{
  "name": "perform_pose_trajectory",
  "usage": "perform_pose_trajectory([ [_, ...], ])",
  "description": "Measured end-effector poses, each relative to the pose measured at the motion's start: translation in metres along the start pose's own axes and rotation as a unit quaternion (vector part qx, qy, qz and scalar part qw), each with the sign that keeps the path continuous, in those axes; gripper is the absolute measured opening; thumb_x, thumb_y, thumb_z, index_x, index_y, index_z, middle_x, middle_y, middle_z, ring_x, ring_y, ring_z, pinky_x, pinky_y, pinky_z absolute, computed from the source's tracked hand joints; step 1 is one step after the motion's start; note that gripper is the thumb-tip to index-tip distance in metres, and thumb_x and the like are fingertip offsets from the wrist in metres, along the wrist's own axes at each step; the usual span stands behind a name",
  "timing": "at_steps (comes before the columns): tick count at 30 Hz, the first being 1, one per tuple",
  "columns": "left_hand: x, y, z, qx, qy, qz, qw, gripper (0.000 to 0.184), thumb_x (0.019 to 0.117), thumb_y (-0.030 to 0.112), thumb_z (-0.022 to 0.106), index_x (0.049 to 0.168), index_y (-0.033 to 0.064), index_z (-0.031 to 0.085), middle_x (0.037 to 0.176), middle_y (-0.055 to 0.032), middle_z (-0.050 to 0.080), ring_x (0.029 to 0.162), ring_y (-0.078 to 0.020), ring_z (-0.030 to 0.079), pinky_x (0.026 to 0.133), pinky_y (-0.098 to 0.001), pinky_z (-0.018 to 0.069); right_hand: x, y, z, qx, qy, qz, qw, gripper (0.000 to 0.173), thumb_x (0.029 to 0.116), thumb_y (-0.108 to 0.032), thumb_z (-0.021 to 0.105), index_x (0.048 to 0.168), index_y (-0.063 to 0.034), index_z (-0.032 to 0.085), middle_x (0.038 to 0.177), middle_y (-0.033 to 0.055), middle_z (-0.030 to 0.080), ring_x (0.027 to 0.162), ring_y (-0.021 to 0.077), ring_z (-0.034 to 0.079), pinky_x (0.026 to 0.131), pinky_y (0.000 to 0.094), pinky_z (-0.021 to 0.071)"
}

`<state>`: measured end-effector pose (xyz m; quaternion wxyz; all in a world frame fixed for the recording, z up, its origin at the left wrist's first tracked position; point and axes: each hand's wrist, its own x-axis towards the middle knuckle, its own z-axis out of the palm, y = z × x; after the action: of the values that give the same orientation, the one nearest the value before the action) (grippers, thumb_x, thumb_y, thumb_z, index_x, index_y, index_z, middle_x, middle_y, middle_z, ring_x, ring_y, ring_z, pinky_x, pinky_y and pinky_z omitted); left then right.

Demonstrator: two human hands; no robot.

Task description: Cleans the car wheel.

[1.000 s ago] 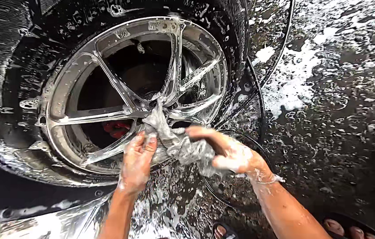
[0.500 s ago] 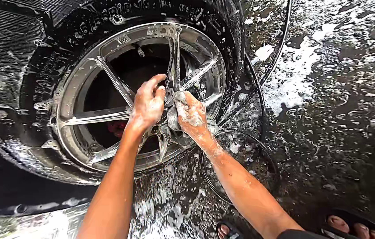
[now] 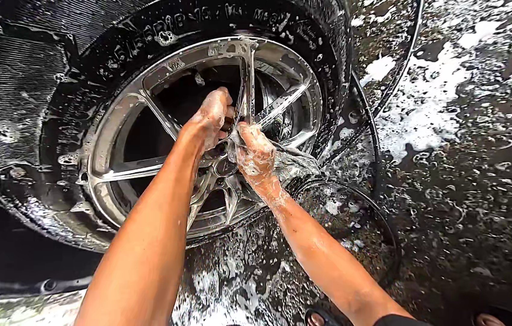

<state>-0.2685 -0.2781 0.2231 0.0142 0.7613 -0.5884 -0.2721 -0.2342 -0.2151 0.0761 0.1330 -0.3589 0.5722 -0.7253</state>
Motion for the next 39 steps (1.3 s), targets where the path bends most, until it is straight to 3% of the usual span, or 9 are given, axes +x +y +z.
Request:
perform_pose_trajectory([
  [7,0.007,0.008,0.003,0.066,0.038,-0.055,0.996,0.012,0.0986,0.007,0.051,0.109,0.0061,0.057,0.093,-0.0066,0.053,0.073,-0.0129,0.052,0.062,-0.0265,0.0453,-0.018,0.012,-0.002,-0.032,-0.110,0.049,0.992,0.050,0.0912,-0.013,0.062,0.141,-0.0102,0.063,0.087,0.0169,0.072,0.072,0.0354,0.071,0.057,0.0508,0.0545],
  [11,0.009,0.012,0.001,0.116,0.032,-0.073,0.990,0.011,0.0982,0.008,0.053,0.107,0.0059,0.059,0.089,-0.0053,0.054,0.072,-0.0123,0.052,0.063,-0.0263,0.0461,-0.003,-0.002,0.001,0.024,-0.006,0.058,0.998,0.034,0.0868,-0.001,0.066,0.120,-0.0013,0.073,0.093,0.0197,0.075,0.078,0.0362,0.074,0.063,0.0502,0.0586],
  [20,0.025,0.028,-0.008,0.173,-0.042,-0.173,0.969,0.011,0.0955,0.004,0.053,0.086,0.0097,0.053,0.063,-0.0009,0.048,0.044,-0.0063,0.039,0.039,-0.0172,0.0321,0.000,-0.001,0.002,-0.062,-0.012,0.007,0.998,0.031,0.0855,-0.014,0.072,0.115,-0.0054,0.075,0.083,0.0156,0.070,0.071,0.0299,0.070,0.054,0.0425,0.0550],
  [27,0.020,0.008,0.005,0.243,-0.009,-0.047,0.969,0.014,0.0985,0.009,0.055,0.113,0.0076,0.057,0.089,-0.0051,0.052,0.073,-0.0140,0.049,0.062,-0.0323,0.0438,-0.009,0.000,-0.021,0.072,-0.111,0.109,0.985,0.058,0.0873,-0.013,0.067,0.145,-0.0094,0.057,0.101,0.0177,0.075,0.080,0.0347,0.073,0.062,0.0535,0.0574],
  [30,0.017,0.001,0.009,-0.008,0.113,-0.010,0.993,0.025,0.1022,0.007,0.045,0.125,-0.0007,0.051,0.102,-0.0116,0.052,0.086,-0.0189,0.052,0.073,-0.0372,0.0483,-0.006,-0.009,-0.050,0.091,-0.150,0.190,0.966,0.060,0.0881,-0.013,0.068,0.145,-0.0059,0.051,0.118,0.0220,0.068,0.096,0.0363,0.070,0.079,0.0537,0.0578],
  [32,0.013,0.007,0.008,-0.260,0.152,0.033,0.953,0.033,0.1085,0.012,0.037,0.139,0.0006,0.042,0.115,-0.0142,0.054,0.096,-0.0199,0.058,0.081,-0.0361,0.0540,-0.002,-0.005,-0.071,0.050,-0.251,0.248,0.934,0.060,0.0907,-0.029,0.072,0.142,-0.0043,0.053,0.131,0.0263,0.058,0.114,0.0422,0.061,0.093,0.0585,0.0521],
  [35,-0.001,0.002,0.017,-0.472,0.144,0.113,0.862,0.014,0.1102,0.012,0.030,0.109,0.0089,0.044,0.083,-0.0061,0.052,0.068,-0.0167,0.059,0.068,-0.0326,0.0583,-0.001,0.010,-0.071,-0.037,-0.373,0.232,0.898,0.058,0.0932,-0.044,0.070,0.137,-0.0072,0.062,0.137,0.0302,0.052,0.129,0.0511,0.046,0.100,0.0695,0.0372],
  [37,-0.008,-0.021,0.022,-0.438,0.146,0.194,0.866,0.029,0.1076,0.010,0.027,0.084,0.0173,0.041,0.057,0.0061,0.042,0.049,-0.0082,0.045,0.057,-0.0263,0.0508,-0.005,0.022,-0.061,-0.013,-0.343,0.181,0.922,0.046,0.0922,-0.036,0.072,0.126,-0.0042,0.069,0.130,0.0288,0.057,0.123,0.0497,0.050,0.098,0.0697,0.0357],
  [39,-0.021,-0.054,0.024,-0.308,0.115,0.312,0.891,0.028,0.1086,0.015,0.025,0.088,0.0190,0.043,0.058,0.0099,0.038,0.050,-0.0065,0.042,0.057,-0.0270,0.0478,0.003,0.024,-0.060,0.067,-0.279,0.155,0.945,0.034,0.0941,-0.028,0.068,0.114,0.0000,0.069,0.107,0.0221,0.066,0.103,0.0395,0.063,0.089,0.0625,0.0468],
])
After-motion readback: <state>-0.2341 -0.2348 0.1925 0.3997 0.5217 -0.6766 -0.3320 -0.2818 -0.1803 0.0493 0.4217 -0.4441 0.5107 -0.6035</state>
